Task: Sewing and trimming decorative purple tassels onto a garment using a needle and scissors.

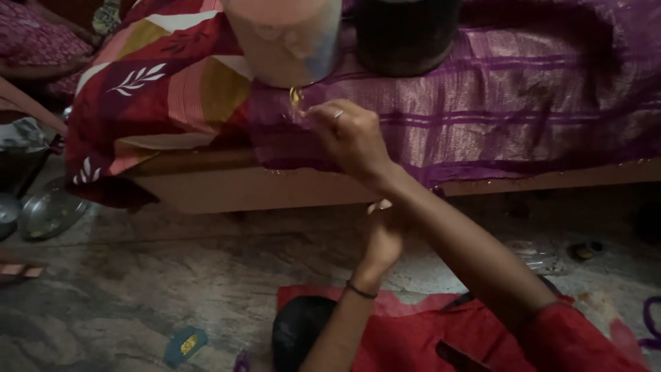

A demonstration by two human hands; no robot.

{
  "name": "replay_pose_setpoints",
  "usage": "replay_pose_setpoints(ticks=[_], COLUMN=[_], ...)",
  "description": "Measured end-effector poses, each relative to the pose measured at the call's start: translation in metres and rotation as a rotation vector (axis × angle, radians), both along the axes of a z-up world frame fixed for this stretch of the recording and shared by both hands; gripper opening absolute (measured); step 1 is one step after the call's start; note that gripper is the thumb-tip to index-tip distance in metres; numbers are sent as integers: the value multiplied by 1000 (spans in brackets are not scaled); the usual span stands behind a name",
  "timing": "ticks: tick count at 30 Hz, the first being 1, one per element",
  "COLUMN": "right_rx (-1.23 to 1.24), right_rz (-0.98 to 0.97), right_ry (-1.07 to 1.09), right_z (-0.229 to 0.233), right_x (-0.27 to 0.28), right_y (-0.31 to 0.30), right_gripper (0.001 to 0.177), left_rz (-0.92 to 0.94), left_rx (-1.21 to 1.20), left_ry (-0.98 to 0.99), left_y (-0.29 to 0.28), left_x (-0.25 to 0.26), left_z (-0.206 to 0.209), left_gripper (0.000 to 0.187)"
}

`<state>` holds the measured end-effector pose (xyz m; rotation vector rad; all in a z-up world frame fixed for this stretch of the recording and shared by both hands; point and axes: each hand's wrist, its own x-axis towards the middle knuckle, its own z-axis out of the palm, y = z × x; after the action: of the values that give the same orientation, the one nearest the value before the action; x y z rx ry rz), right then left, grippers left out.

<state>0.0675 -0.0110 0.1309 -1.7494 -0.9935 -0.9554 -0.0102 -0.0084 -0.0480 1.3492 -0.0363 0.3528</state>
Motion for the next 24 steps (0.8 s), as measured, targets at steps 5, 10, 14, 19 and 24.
replay_pose_setpoints(ticks=[5, 10, 14, 19, 24], right_rx=[29, 66, 75, 93, 183], right_rz=[-83, -70, -5, 229, 512], right_ry=[74, 262, 366, 537, 823], right_z=[-13, -27, -37, 4, 114], right_x=[5, -11, -35, -113, -224], right_y=[-3, -24, -40, -82, -166], right_gripper=[6, 6, 7, 11, 9], left_rz=[52, -108, -224, -17, -66], left_rx=[516, 299, 55, 158, 493], left_ry=[-478, -168, -17, -256, -107], left_y=[5, 0, 5, 5, 6], left_x=[1, 2, -10, -33, -22], left_z=[-11, -29, -7, 64, 57], left_gripper=[20, 15, 24, 33, 21])
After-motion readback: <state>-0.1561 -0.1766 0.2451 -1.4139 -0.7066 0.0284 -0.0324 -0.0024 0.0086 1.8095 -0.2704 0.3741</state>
